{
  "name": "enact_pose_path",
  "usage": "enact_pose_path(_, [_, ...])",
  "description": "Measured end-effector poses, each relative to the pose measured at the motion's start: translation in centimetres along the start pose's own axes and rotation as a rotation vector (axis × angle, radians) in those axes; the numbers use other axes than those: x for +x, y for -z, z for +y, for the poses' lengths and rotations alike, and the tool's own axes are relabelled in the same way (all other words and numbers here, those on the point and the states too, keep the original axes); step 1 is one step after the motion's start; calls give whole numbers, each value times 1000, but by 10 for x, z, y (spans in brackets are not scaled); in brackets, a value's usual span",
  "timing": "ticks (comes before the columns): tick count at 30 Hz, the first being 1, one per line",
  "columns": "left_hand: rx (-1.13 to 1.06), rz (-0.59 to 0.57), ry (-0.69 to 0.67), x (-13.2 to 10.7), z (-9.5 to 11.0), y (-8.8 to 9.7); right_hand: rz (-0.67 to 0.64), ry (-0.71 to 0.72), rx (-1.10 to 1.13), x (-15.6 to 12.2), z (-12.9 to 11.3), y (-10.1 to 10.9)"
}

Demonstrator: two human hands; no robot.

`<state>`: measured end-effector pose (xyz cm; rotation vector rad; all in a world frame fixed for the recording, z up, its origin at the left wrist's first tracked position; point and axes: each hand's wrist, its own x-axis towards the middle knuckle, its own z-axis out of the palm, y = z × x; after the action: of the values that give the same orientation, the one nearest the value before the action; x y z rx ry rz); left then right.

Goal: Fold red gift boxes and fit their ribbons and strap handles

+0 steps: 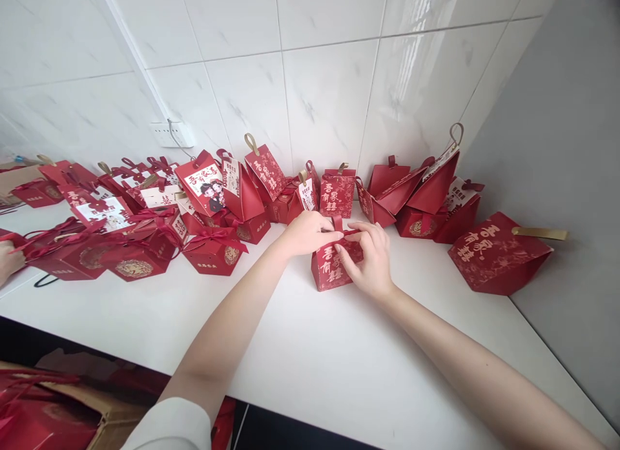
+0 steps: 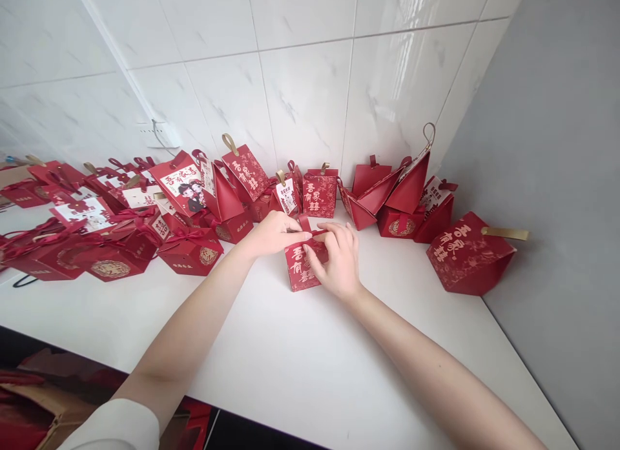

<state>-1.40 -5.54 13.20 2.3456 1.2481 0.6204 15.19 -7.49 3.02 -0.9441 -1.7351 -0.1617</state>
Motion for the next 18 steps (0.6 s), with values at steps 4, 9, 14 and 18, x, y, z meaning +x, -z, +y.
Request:
enact_pose_path(4, [52,-45,34,-6,11,5,-28,-58,-6,7,-5,5])
enact_pose_path(9, [178,-7,49,-12,20,5,-54,-37,-17,6,-4,6])
enact_pose_path(14, [225,36,36,-14,23,0,-81,-22,-65,2,-9,3])
enact_pose_path(18, [236,43,31,-13,23,-1,-79,-63,-71,2,-12,2])
